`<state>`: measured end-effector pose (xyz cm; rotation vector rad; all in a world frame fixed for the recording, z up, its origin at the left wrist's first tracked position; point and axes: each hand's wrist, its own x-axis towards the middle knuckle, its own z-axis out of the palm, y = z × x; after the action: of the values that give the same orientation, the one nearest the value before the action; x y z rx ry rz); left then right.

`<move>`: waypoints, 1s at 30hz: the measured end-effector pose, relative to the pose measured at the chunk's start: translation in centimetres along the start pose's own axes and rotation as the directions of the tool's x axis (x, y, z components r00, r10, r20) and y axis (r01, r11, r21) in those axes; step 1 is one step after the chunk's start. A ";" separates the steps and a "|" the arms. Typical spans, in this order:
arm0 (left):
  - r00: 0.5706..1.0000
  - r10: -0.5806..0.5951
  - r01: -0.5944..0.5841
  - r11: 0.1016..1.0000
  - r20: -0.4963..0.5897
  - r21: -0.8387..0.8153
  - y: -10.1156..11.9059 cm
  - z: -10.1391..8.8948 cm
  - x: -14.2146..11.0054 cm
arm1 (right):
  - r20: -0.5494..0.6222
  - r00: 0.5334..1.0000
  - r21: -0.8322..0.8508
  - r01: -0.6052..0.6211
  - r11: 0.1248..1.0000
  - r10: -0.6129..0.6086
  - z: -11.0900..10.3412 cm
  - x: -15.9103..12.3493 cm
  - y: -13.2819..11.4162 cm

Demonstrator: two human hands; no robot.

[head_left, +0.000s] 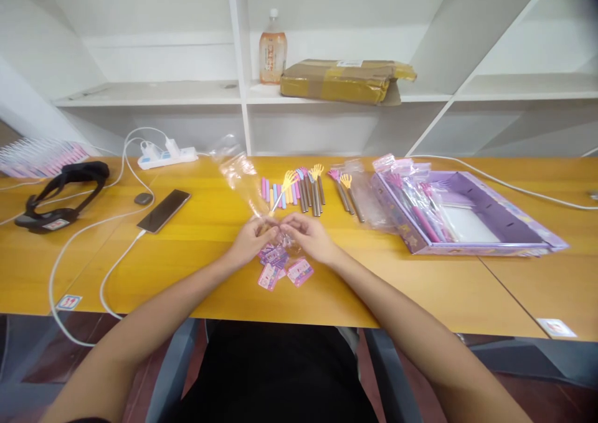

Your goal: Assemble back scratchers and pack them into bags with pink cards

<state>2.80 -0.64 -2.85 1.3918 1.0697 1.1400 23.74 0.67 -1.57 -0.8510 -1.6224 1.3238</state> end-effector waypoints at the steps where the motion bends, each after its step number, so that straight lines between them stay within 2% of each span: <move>1: 1.000 0.003 -0.003 1.000 0.008 -0.007 -0.1 -0.1 0.0 | -0.003 1.000 0.036 -0.020 0.999 0.020 0.4 -0.1 0.0; 5: 0.992 0.030 -0.031 1.000 0.119 0.001 -0.2 0.0 -0.3 | -0.089 0.994 0.185 -0.045 0.982 0.063 0.6 0.1 0.2; 7: 0.977 0.071 -0.081 0.996 0.199 0.040 0.1 0.3 -0.6 | -0.079 0.996 0.149 -0.019 0.989 0.031 0.5 0.4 0.3; 9: 0.965 0.113 -0.134 0.988 0.235 0.079 0.4 0.7 -0.8 | -0.068 0.997 0.118 -0.016 0.993 0.024 0.5 0.7 0.5; 10: 0.966 0.128 -0.150 0.985 0.223 0.084 0.5 0.8 -0.8 | -0.091 0.995 0.130 -0.018 0.991 0.030 0.4 0.8 0.6; 12: 0.980 0.126 -0.133 0.991 0.151 0.034 0.7 0.8 -0.7 | -0.214 0.976 0.205 0.015 0.979 0.030 -0.2 1.0 0.6; 14: 0.995 0.084 -0.078 0.992 0.062 -0.101 0.8 0.5 -0.4 | -0.359 0.933 0.263 0.104 0.959 -0.003 -1.2 0.9 0.3; 16: 0.999 0.040 -0.045 0.968 -0.025 -0.248 1.0 -0.2 0.1 | -0.422 0.905 0.225 0.171 0.959 -0.062 -2.4 0.7 -0.3; 17: 0.997 0.023 -0.042 0.952 -0.068 -0.304 1.1 -0.5 0.4 | -0.401 0.911 0.155 0.174 0.972 -0.098 -2.9 0.4 -0.7; 19: 0.986 -0.007 -0.056 0.924 -0.165 -0.378 1.6 -1.3 0.9 | -0.264 0.948 -0.074 0.166 0.983 -0.180 -3.6 -0.1 -1.4; 21: 0.969 -0.035 -0.075 0.903 -0.246 -0.423 2.1 -2.0 1.3 | -0.054 0.970 -0.329 0.205 0.922 -0.235 -3.7 -0.5 -1.8; 23: 0.953 -0.041 -0.105 0.885 -0.301 -0.453 2.5 -2.7 1.8 | 0.116 0.960 -0.481 0.280 0.831 -0.256 -3.4 -0.8 -2.0; 26: 0.936 -0.025 -0.151 0.872 -0.351 -0.465 2.7 -3.5 2.3 | 0.231 0.953 -0.542 0.295 0.787 -0.198 -2.6 -0.9 -1.9; 30: 0.936 -0.019 -0.159 0.869 -0.353 -0.468 2.7 -3.9 2.5 | 0.225 0.973 -0.408 0.137 0.903 -0.046 -1.8 -1.1 -1.5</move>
<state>-0.51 2.13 0.26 0.8461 0.8802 1.6252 25.85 0.06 -0.22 -0.8925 -2.1401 1.0358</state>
